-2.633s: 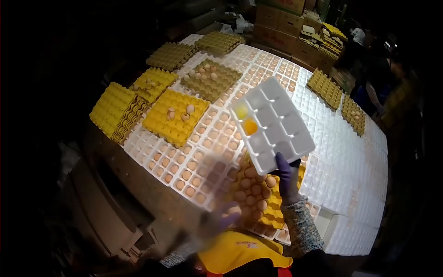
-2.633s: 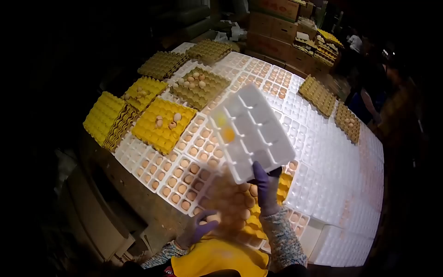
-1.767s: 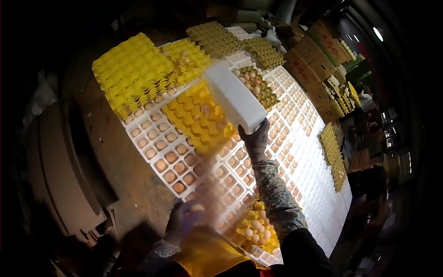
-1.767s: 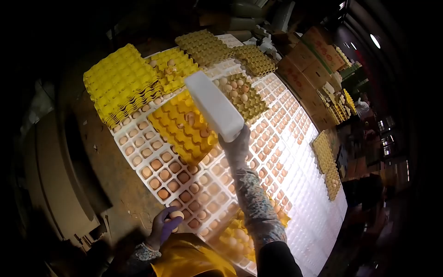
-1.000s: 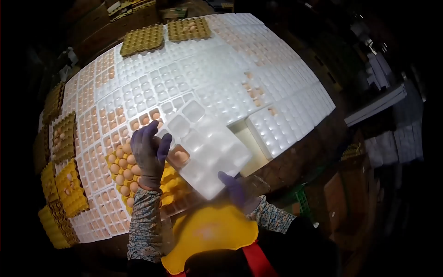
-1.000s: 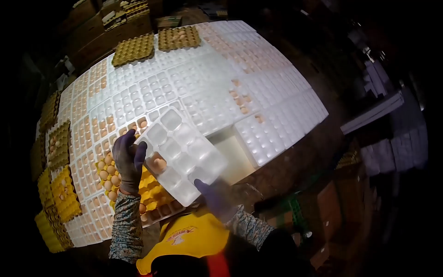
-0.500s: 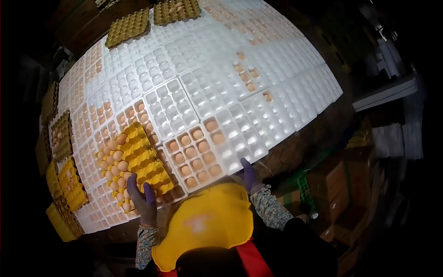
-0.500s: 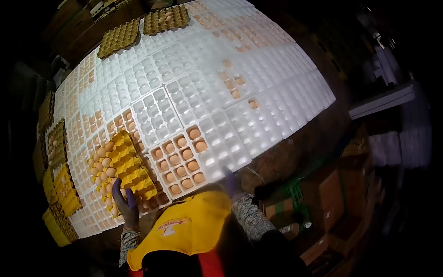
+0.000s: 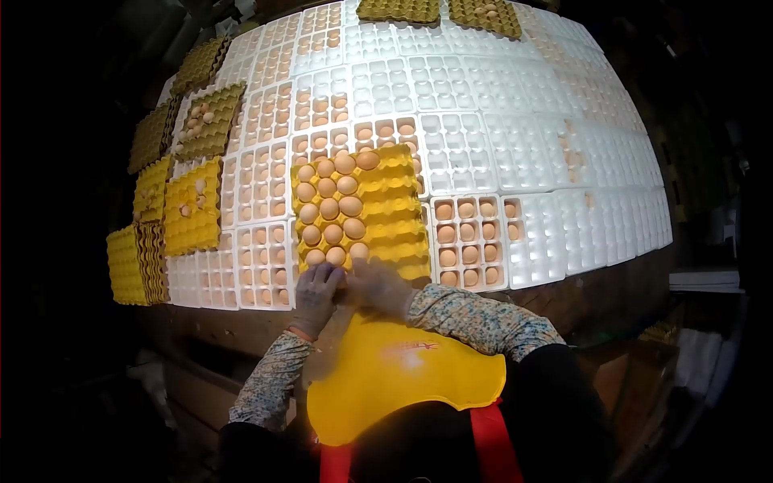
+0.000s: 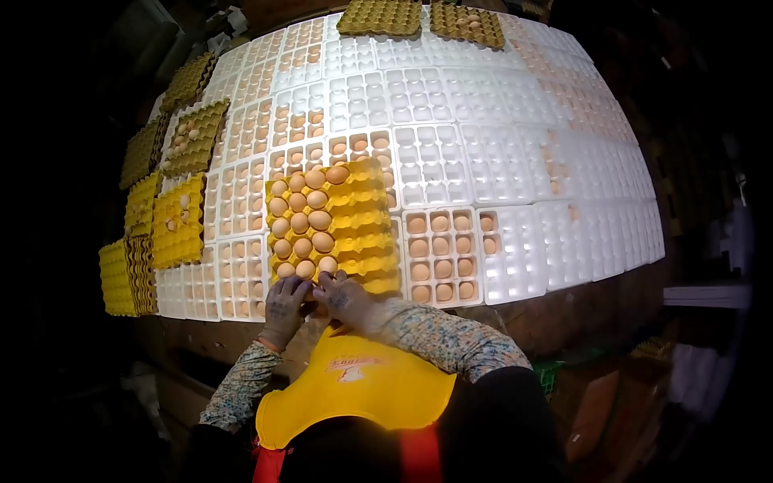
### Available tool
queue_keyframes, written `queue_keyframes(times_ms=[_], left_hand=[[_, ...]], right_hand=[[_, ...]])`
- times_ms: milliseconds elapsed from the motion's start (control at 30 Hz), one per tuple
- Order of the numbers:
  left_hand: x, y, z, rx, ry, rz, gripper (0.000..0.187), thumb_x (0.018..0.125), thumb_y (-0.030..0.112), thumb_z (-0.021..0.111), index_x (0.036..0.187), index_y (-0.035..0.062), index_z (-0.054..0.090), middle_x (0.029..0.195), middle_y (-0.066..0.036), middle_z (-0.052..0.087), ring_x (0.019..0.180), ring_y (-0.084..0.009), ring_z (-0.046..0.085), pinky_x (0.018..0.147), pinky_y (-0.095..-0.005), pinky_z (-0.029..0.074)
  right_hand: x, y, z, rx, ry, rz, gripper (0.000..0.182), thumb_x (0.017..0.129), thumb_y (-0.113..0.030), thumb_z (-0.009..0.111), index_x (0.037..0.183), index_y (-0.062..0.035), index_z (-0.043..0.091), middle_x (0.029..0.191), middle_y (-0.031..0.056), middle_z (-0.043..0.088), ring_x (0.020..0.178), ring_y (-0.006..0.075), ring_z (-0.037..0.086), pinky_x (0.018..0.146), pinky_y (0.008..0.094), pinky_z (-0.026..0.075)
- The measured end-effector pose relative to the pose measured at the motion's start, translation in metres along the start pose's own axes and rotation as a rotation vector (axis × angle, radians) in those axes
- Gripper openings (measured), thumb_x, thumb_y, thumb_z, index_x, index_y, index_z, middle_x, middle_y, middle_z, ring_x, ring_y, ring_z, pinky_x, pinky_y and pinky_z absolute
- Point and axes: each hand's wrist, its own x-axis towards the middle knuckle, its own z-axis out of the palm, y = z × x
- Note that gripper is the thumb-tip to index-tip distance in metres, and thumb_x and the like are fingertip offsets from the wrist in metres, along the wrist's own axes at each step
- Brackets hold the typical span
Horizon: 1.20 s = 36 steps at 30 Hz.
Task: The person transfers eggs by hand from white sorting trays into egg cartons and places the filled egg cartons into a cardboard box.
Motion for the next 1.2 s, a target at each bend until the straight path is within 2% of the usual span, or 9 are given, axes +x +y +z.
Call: queue_keyframes(times_ms=[133,267,333,467,567,733,867,1133,1200], left_hand=[[-0.007,-0.029,0.009,-0.099,0.023,0.063,0.032,0.083,0.009,0.07,0.114,0.0075,0.061,0.108,-0.01,0.063,0.101,-0.029,0.062,0.088,-0.0418,0.052],[0.01,-0.046,-0.046,-1.573,0.418,-0.86,0.019,0.098,0.017,0.058,0.112,0.0042,0.058,0.096,-0.002,0.061,0.092,-0.0151,0.063,0.081,-0.0299,0.054],[0.016,-0.093,-0.032,-1.661,0.26,-0.712,0.024,0.098,0.026,0.059,0.112,0.0064,0.06,0.102,-0.003,0.061,0.1,-0.0175,0.064,0.084,-0.0346,0.055],[0.052,-0.042,-0.021,0.041,-0.224,-0.062,0.019,0.085,0.022,0.074,0.093,0.0082,0.064,0.094,-0.009,0.066,0.088,-0.0265,0.067,0.074,-0.0365,0.054],[0.052,-0.017,0.008,0.253,-0.121,-0.018,0.025,0.082,0.025,0.067,0.1,0.0072,0.062,0.093,-0.017,0.068,0.084,-0.0343,0.068,0.075,-0.0457,0.054],[0.067,-0.051,-0.044,-0.467,-0.234,-0.257,0.028,0.086,0.028,0.06,0.108,0.0115,0.063,0.092,-0.019,0.067,0.087,-0.0395,0.068,0.077,-0.0503,0.053],[0.086,-0.06,-0.032,-0.152,-0.149,-0.203,0.029,0.088,0.028,0.062,0.113,0.0134,0.067,0.107,-0.022,0.061,0.09,-0.0393,0.068,0.08,-0.0468,0.055],[0.11,-0.032,-0.012,0.308,-0.482,-0.254,0.043,0.085,0.033,0.071,0.117,0.006,0.065,0.127,-0.025,0.049,0.097,-0.0391,0.066,0.081,-0.0463,0.056],[0.105,-0.061,-0.025,-0.043,-0.365,-0.241,0.056,0.076,0.04,0.08,0.121,0.0093,0.066,0.125,-0.024,0.052,0.099,-0.0393,0.065,0.085,-0.046,0.055]], right_hand=[[0.005,0.0,0.013,-0.135,-0.253,0.185,0.034,0.095,-0.024,0.061,0.124,-0.0067,0.06,0.132,0.0168,0.057,0.112,0.0325,0.06,0.089,0.0388,0.055],[-0.009,0.013,-0.032,1.157,0.44,0.701,0.033,0.093,-0.013,0.06,0.125,-0.0044,0.06,0.105,0.0139,0.066,0.103,0.0267,0.061,0.091,0.0387,0.053],[-0.004,0.012,-0.025,0.511,0.473,0.353,0.027,0.094,-0.009,0.055,0.119,-0.0081,0.063,0.106,0.0181,0.06,0.106,0.0294,0.06,0.088,0.0418,0.054],[0.01,-0.004,0.02,0.031,0.202,0.274,0.014,0.088,-0.014,0.06,0.1,-0.0085,0.059,0.1,0.0151,0.055,0.101,0.0336,0.056,0.085,0.0449,0.052],[-0.004,0.006,0.019,-0.118,0.113,0.147,0.034,0.092,-0.023,0.068,0.12,-0.0066,0.058,0.11,0.0105,0.058,0.109,0.0324,0.058,0.092,0.0395,0.05],[0.004,0.025,-0.005,0.316,0.345,0.286,0.036,0.09,-0.019,0.069,0.123,-0.0072,0.059,0.109,0.0093,0.061,0.104,0.0302,0.061,0.087,0.0377,0.053],[0.018,0.026,-0.035,0.479,0.587,0.323,0.026,0.086,-0.011,0.071,0.111,-0.009,0.064,0.099,0.0092,0.063,0.092,0.0305,0.065,0.076,0.0379,0.056],[0.047,0.012,-0.042,0.027,-0.036,0.299,0.024,0.086,-0.016,0.065,0.11,-0.0111,0.065,0.11,0.0145,0.062,0.087,0.0351,0.067,0.074,0.0452,0.055],[0.04,0.016,-0.05,0.317,0.36,0.458,0.024,0.086,-0.017,0.066,0.111,-0.0169,0.069,0.128,0.0178,0.057,0.103,0.0377,0.066,0.089,0.044,0.055]])
